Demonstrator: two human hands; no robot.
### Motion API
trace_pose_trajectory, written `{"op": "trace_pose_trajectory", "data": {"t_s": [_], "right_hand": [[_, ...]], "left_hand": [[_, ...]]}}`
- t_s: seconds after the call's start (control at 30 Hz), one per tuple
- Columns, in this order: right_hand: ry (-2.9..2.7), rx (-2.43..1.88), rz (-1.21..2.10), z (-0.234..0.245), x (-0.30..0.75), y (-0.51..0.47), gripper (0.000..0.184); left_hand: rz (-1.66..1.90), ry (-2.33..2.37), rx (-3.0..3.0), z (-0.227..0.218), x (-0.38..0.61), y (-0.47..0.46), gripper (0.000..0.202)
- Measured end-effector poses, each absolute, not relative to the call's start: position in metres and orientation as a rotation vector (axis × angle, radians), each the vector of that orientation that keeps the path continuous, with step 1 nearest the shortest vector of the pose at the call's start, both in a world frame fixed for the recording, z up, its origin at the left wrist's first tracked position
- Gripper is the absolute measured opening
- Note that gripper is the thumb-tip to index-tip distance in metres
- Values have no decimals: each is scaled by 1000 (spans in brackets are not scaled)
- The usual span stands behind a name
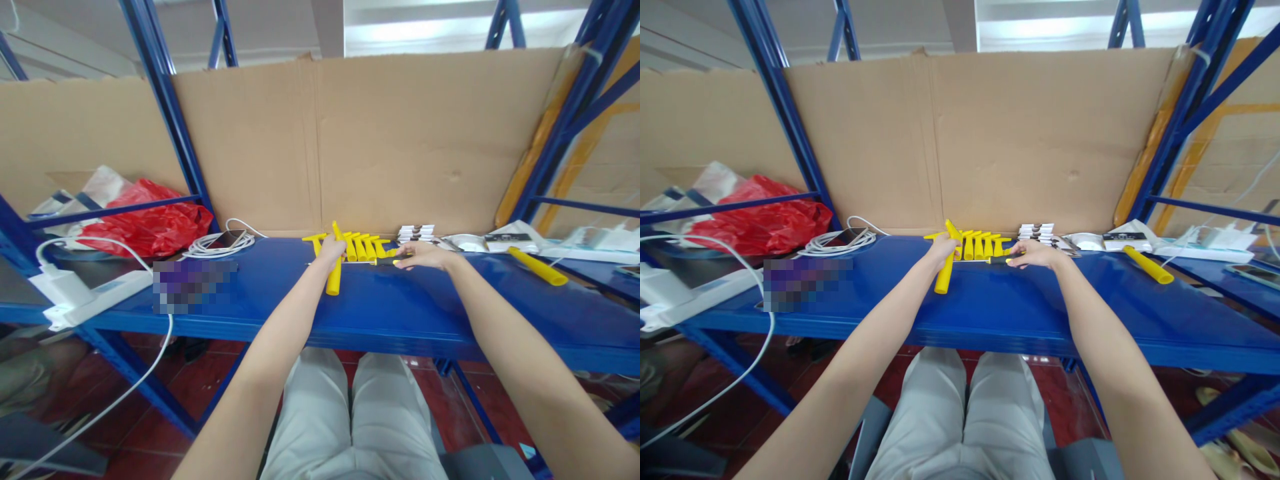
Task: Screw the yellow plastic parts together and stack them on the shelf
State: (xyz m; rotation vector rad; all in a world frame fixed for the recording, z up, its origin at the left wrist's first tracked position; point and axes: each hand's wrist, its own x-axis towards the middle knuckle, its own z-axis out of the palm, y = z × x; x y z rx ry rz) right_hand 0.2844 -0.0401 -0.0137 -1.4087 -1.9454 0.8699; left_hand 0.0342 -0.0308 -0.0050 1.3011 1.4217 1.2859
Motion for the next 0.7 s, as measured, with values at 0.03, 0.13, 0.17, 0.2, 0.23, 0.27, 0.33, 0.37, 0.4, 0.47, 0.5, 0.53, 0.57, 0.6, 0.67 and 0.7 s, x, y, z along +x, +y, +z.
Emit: {"op": "trace_pose_trajectory", "data": {"t_s": [0.03, 0.13, 0.17, 0.2, 0.23, 0.27, 0.33, 0.37, 0.4, 0.47, 0.5, 0.53, 0.57, 0.6, 0.67, 0.7], "right_hand": [[-2008, -1448, 764, -14, 282, -39, 38], [-2133, -1540, 457, -15, 274, -37, 32], [-2153, -1557, 394, -15, 272, -37, 30], [-2170, -1567, 354, -16, 270, -36, 28], [-2185, -1573, 328, -17, 269, -36, 27], [-2199, -1574, 310, -18, 268, -35, 28], [-2223, -1557, 294, -21, 267, -33, 30], [-2237, -1539, 304, -23, 267, -32, 31], [-2246, -1516, 326, -24, 267, -30, 33], [-2234, -1464, 390, -26, 270, -28, 37], [-2212, -1445, 416, -26, 272, -28, 38], [-2181, -1440, 419, -25, 275, -27, 38], [-2142, -1454, 389, -24, 279, -26, 35], [-2103, -1490, 326, -23, 284, -25, 31], [-2029, -1621, 130, -21, 297, -23, 19], [-2003, -1706, 28, -20, 304, -21, 15]], "left_hand": [[1260, 1424, 1349, -6, 35, -30, 29], [1225, 1430, 1559, -9, 36, -30, 49], [1242, 1434, 1650, -11, 36, -30, 55], [1256, 1445, 1749, -13, 36, -30, 59], [1255, 1458, 1849, -14, 36, -30, 62], [1233, 1469, 1945, -16, 37, -31, 64], [1129, 1482, 2103, -18, 38, -33, 63], [1068, 1483, 2161, -19, 40, -35, 62], [1013, 1488, 2207, -20, 41, -37, 62], [935, 1495, 2277, -20, 45, -41, 61], [914, 1488, 2304, -20, 46, -43, 61], [905, 1475, 2325, -20, 48, -45, 61], [901, 1459, 2342, -20, 49, -46, 61], [898, 1446, 2357, -20, 50, -46, 61], [887, 1437, 2383, -21, 50, -46, 60], [881, 1440, 2395, -21, 51, -46, 60]]}}
